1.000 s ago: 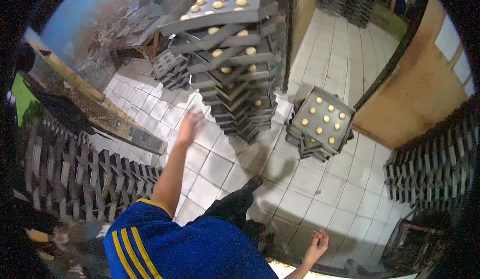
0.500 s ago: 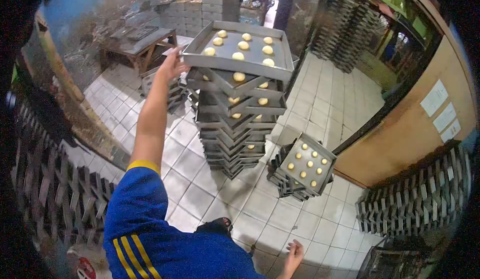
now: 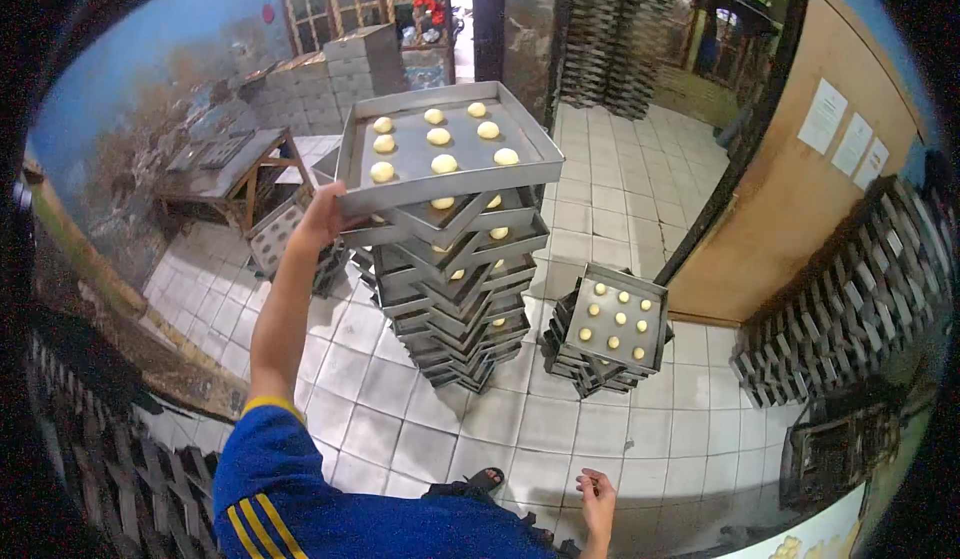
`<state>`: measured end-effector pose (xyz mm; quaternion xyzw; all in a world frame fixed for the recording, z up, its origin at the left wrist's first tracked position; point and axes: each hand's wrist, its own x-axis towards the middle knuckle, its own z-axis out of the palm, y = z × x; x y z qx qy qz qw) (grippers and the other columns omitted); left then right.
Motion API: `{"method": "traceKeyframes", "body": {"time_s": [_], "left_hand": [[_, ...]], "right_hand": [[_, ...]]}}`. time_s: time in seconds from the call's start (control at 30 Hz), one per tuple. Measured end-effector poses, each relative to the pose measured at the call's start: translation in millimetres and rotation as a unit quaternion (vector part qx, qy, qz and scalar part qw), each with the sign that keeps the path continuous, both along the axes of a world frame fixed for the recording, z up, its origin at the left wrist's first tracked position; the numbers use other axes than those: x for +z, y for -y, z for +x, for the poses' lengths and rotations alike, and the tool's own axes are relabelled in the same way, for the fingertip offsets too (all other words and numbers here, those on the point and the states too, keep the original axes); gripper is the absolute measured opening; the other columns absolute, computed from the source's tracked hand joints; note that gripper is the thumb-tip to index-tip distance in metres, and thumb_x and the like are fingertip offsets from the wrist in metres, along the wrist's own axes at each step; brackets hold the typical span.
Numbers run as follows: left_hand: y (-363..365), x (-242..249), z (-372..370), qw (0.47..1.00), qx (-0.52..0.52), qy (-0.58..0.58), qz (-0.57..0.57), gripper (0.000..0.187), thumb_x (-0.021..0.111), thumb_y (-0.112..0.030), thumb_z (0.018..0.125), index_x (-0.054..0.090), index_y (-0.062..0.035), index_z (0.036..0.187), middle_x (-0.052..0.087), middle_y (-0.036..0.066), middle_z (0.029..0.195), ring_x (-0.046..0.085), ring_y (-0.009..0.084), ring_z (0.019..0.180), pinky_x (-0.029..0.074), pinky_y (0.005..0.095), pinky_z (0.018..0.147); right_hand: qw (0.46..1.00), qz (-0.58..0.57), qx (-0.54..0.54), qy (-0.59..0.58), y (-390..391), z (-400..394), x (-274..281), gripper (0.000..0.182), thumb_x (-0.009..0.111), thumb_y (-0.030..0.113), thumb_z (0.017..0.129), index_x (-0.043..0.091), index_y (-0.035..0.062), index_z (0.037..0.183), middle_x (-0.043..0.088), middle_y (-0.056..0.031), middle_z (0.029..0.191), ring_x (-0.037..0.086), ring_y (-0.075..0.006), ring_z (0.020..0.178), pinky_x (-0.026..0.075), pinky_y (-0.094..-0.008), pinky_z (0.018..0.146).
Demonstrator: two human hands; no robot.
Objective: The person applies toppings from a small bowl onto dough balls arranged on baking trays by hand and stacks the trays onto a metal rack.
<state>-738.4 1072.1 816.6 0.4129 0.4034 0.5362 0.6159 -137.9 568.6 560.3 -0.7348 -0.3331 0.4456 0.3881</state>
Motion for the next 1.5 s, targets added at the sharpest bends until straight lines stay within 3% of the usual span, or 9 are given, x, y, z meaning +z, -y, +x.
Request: {"method": "traceKeyframes", "body": {"time_s": [0.33,0.6,0.73,0.9,0.97,1.07,1.23,1.33,1.5], "left_hand": [[6,33,27,0.995,-0.04,0.033,-0.083,0.055,0.056,-0.024,0.093,0.053,0.0164,0.131,0.072,0.028,0.115,0.077,0.0372,0.09,0.07,0.0479,0.074],[42,-42,56,0.987,-0.046,0.074,0.136,0.02,0.068,-0.028,0.093,0.071,-0.0094,0.098,0.072,0.002,0.095,0.068,0.0174,0.082,0.056,0.0353,0.073],[120,-50,108,0.742,0.154,-0.508,0.41,0.013,0.071,-0.014,0.091,0.064,-0.0047,0.085,0.061,0.002,0.076,0.057,0.0178,0.069,0.049,0.0358,0.064],[179,-100,164,0.602,0.152,-0.424,0.659,0.023,0.08,-0.012,0.089,0.06,-0.0046,0.08,0.061,0.01,0.078,0.06,0.0262,0.064,0.048,0.0426,0.055],[173,-164,150,0.768,0.063,-0.38,0.512,0.03,0.079,-0.015,0.092,0.056,-0.0063,0.075,0.059,0.012,0.071,0.057,0.0283,0.058,0.047,0.0439,0.054],[243,-164,242,0.681,0.059,-0.309,0.661,0.032,0.077,-0.013,0.093,0.052,-0.0075,0.074,0.054,0.009,0.069,0.052,0.0237,0.06,0.048,0.0401,0.058],[379,-219,362,0.873,-0.178,-0.224,0.395,0.015,0.071,-0.003,0.079,0.056,-0.0037,0.082,0.056,0.009,0.09,0.057,0.026,0.084,0.053,0.0426,0.081],[431,-276,446,0.892,-0.396,0.012,-0.218,0.011,0.061,-0.011,0.078,0.059,-0.0019,0.084,0.058,0.012,0.093,0.062,0.029,0.094,0.054,0.0417,0.096],[548,-331,552,0.843,-0.506,-0.147,-0.109,0.021,0.069,-0.019,0.085,0.06,-0.0025,0.077,0.064,0.009,0.092,0.063,0.0281,0.092,0.054,0.0459,0.088]], "right_hand": [[0.999,0.041,-0.015,-0.013,21,-46,12,0.035,0.063,0.028,0.11,0.073,0.0002,0.129,0.08,-0.0111,0.108,0.071,-0.0167,0.093,0.057,-0.0306,0.081],[0.994,0.031,-0.104,-0.029,83,-41,-4,0.043,0.06,0.035,0.112,0.074,-0.0025,0.129,0.081,-0.0113,0.106,0.072,-0.0161,0.092,0.056,-0.0306,0.081],[0.995,0.043,-0.079,0.029,114,-16,-16,0.054,0.059,0.046,0.112,0.074,-0.0023,0.13,0.079,-0.0129,0.104,0.073,-0.0211,0.098,0.058,-0.0382,0.092],[0.977,0.096,-0.186,-0.046,152,18,26,0.054,0.056,0.051,0.113,0.073,0.0025,0.129,0.078,-0.0069,0.111,0.069,-0.0135,0.098,0.055,-0.0317,0.084],[0.954,0.144,-0.252,-0.072,179,40,37,0.055,0.054,0.05,0.114,0.07,0.0014,0.135,0.078,-0.0075,0.116,0.071,-0.0177,0.102,0.057,-0.0338,0.088],[0.902,0.247,-0.336,-0.109,229,71,70,0.057,0.05,0.05,0.115,0.066,0.0022,0.141,0.074,-0.0105,0.128,0.069,-0.0186,0.111,0.056,-0.0344,0.094],[0.805,0.421,-0.355,-0.221,367,114,82,0.068,0.042,0.056,0.116,0.049,0.003,0.158,0.063,-0.0115,0.148,0.063,-0.0211,0.129,0.051,-0.0403,0.112],[0.782,0.435,-0.371,-0.248,458,122,68,0.066,0.047,0.055,0.115,0.048,0.0081,0.161,0.057,-0.0079,0.155,0.057,-0.0228,0.138,0.049,-0.045,0.116],[0.689,0.334,-0.559,-0.317,616,96,-6,0.062,0.053,0.053,0.113,0.056,0.007,0.154,0.064,-0.012,0.144,0.064,-0.022,0.128,0.055,-0.0447,0.109]]}}
